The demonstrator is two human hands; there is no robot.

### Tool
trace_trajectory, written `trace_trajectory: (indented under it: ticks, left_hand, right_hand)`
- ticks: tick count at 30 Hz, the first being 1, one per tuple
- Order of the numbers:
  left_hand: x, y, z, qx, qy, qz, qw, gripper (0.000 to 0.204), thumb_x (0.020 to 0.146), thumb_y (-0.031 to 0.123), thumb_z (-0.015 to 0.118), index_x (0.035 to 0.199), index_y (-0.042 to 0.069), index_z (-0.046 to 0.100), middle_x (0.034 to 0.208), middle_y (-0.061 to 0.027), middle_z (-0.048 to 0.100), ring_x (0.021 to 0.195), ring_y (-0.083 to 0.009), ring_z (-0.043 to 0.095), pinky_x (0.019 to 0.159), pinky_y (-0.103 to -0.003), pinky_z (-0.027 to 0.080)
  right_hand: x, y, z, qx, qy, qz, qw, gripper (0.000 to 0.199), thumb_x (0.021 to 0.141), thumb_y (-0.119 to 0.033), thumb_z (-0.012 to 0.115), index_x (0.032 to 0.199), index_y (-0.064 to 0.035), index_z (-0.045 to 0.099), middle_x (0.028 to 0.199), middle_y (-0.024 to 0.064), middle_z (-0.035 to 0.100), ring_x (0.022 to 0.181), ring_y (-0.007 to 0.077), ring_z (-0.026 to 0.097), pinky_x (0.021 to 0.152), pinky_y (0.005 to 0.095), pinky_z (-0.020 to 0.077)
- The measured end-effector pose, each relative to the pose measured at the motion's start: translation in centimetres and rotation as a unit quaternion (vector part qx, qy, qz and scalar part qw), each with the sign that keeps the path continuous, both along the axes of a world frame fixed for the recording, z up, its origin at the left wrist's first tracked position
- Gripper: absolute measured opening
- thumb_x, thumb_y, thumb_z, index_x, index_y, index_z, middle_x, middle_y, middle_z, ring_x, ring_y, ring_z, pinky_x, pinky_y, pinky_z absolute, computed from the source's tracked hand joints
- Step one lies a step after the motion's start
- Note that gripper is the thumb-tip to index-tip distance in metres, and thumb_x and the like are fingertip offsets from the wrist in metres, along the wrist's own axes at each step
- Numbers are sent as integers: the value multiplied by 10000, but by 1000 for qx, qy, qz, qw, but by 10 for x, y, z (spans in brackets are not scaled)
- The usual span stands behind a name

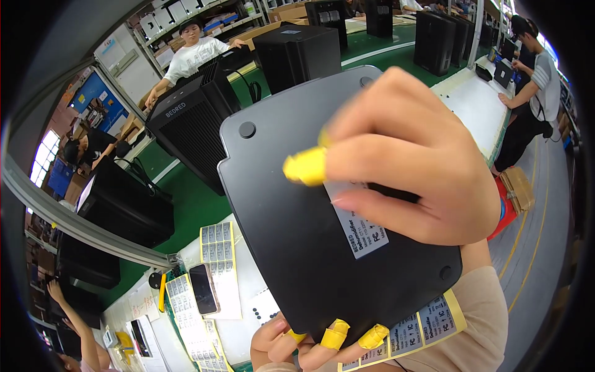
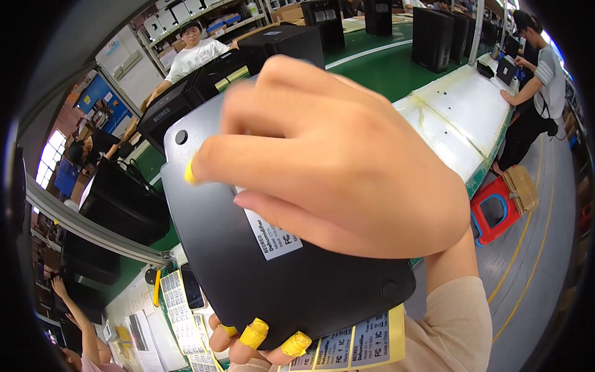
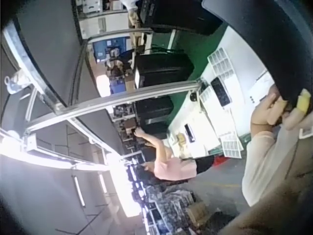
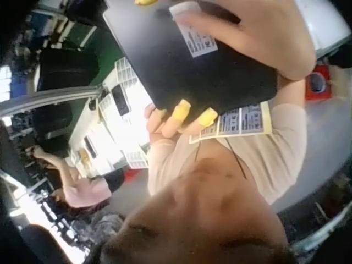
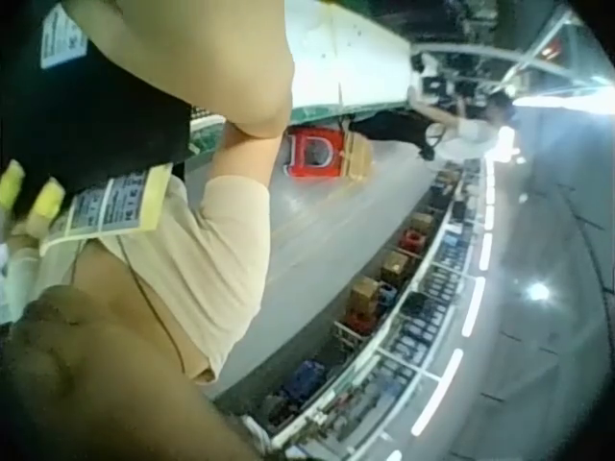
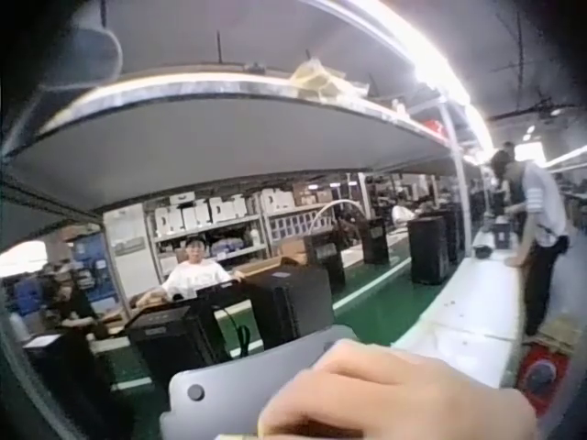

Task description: Applying labels and rubber feet to the bottom of electronic devices.

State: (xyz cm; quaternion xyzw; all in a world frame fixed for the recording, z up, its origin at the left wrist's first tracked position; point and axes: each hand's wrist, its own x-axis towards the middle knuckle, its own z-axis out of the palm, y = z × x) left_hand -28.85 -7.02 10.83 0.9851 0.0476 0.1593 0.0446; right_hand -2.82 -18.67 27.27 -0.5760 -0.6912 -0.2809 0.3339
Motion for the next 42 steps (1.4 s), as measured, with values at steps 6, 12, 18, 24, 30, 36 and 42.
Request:
trace_trajectory:
  ticks: [6, 12, 18, 24, 30, 36, 42]
  left_hand:
    - [44, -4, 36, 107, -288, -40, 951, 250, 809, 394, 656, 1049, 458, 687, 1142, 95, 506, 1091, -177, 377, 938, -302, 349]
    - [111, 27, 57, 17, -405, -52, 912, 452, 991, 336, 338, 1096, 90, 703, 1214, -130, 553, 1099, -295, 449, 946, -400, 341]
    - [155, 49, 72, -46, -445, -68, 892, 352, 854, 215, 517, 1114, 103, 726, 1232, -104, 585, 1037, -261, 420, 940, -386, 282]
    - [163, 48, 69, -55, -452, -66, 888, 340, 847, 187, 542, 1130, 107, 714, 1252, -95, 579, 1031, -257, 421, 935, -389, 275]
    - [163, 48, 65, -51, -458, -68, 885, 353, 851, 192, 549, 1157, 122, 710, 1268, -93, 571, 1031, -260, 416, 942, -391, 274]
    - [163, 48, 64, -45, -452, -54, 889, 307, 851, 183, 550, 1100, 96, 708, 1286, -109, 569, 1055, -265, 418, 939, -400, 277]
    - [164, 47, 63, -49, -460, -56, 885, 289, 869, 181, 550, 1086, 63, 700, 1287, -115, 571, 1064, -265, 422, 931, -401, 279]
  right_hand:
    - [33, 22, 9, -54, -26, -87, 994, 362, 899, -247, 629, 1181, -21, 609, 1168, 136, 584, 1085, 314, 540, 948, 374, 420]
    - [86, 68, 11, -169, 50, -94, 980, 468, 976, -378, 558, 1293, -33, 555, 1243, 125, 564, 1218, 278, 498, 1041, 349, 384]
    - [103, 87, 13, -158, 90, -96, 979, 478, 973, -359, 575, 1349, -66, 533, 1338, 117, 535, 1293, 250, 470, 1087, 345, 360]
    - [50, 14, 8, 8, 26, 72, 997, 186, 844, -156, 710, 956, -8, 698, 977, 97, 694, 989, 270, 650, 991, 420, 462]
    - [15, -8, -1, 110, 0, 40, 993, 330, 767, -364, 728, 866, -50, 736, 823, 84, 705, 857, 297, 689, 980, 517, 474]
    - [2, 5, -18, 89, -174, -100, 976, 195, 714, -253, 730, 854, -118, 740, 903, 2, 709, 950, 220, 665, 1009, 491, 479]
    - [14, 32, -50, 206, -201, -99, 953, 159, 745, -180, 726, 902, -183, 753, 964, -57, 704, 1011, 139, 633, 1069, 462, 465]
